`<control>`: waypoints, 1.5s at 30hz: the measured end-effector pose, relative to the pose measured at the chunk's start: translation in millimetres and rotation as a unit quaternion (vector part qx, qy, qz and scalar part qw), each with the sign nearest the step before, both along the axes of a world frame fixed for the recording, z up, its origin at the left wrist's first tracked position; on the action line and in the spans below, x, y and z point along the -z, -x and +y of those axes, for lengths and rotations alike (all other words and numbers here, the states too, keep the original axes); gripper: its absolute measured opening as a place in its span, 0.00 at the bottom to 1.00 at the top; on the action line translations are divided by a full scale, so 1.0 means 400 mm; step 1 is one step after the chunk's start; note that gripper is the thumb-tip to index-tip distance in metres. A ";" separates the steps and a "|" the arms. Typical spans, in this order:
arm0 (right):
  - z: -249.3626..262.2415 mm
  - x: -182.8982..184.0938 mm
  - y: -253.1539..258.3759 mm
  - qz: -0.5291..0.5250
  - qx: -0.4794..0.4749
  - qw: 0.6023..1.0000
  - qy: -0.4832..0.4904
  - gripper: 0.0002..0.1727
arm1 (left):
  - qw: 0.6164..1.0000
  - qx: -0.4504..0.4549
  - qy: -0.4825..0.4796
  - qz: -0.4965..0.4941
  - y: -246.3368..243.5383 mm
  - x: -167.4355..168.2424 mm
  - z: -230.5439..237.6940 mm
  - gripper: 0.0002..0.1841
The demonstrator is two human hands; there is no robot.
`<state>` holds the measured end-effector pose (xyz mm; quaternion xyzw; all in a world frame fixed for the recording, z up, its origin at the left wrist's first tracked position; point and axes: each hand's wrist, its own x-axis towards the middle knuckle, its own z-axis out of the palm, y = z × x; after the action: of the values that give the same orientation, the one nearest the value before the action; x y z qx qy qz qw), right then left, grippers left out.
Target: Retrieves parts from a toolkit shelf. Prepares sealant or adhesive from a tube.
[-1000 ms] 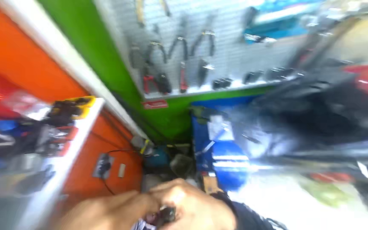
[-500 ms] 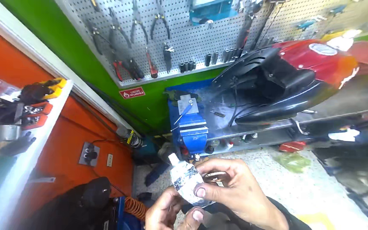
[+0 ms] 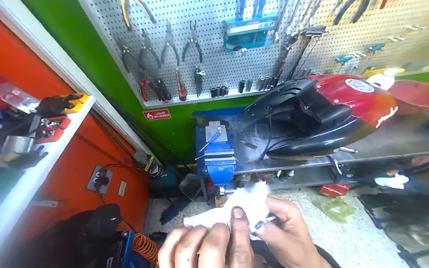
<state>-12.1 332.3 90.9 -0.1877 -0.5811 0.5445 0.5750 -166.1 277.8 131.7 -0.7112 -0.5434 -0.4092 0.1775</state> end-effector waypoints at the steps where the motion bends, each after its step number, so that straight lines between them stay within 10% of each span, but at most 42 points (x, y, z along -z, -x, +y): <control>1: 0.002 -0.001 -0.007 0.038 -0.055 0.997 0.026 0.15 | 1.000 -0.003 0.025 -0.006 -0.003 -0.007 0.000 0.13; 5: 0.005 -0.018 -0.009 0.036 -0.049 0.993 0.096 0.09 | 0.972 0.105 0.190 -0.092 0.031 -0.038 0.003 0.19; 8: 0.007 -0.022 -0.010 0.058 -0.058 0.982 0.169 0.09 | 0.882 0.246 0.296 -0.271 0.074 -0.055 0.019 0.18; 18: 0.015 -0.047 -0.019 0.015 -0.141 0.964 0.223 0.09 | 0.774 0.291 0.324 -0.460 0.069 -0.015 0.081 0.08; 39: 0.005 -0.051 -0.005 -0.038 -0.104 0.982 0.156 0.09 | 0.775 0.243 0.242 -0.531 0.039 0.005 0.044 0.04; 45: 0.062 -0.024 -0.021 -0.094 -0.053 0.990 -0.089 0.05 | 0.822 0.280 0.256 -0.424 0.082 0.000 0.017 0.15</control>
<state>-3.6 356.9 100.6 -0.1551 -0.6879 0.4999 0.5028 -199.0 284.7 131.7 -0.6088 -0.4282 -0.5485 -0.3810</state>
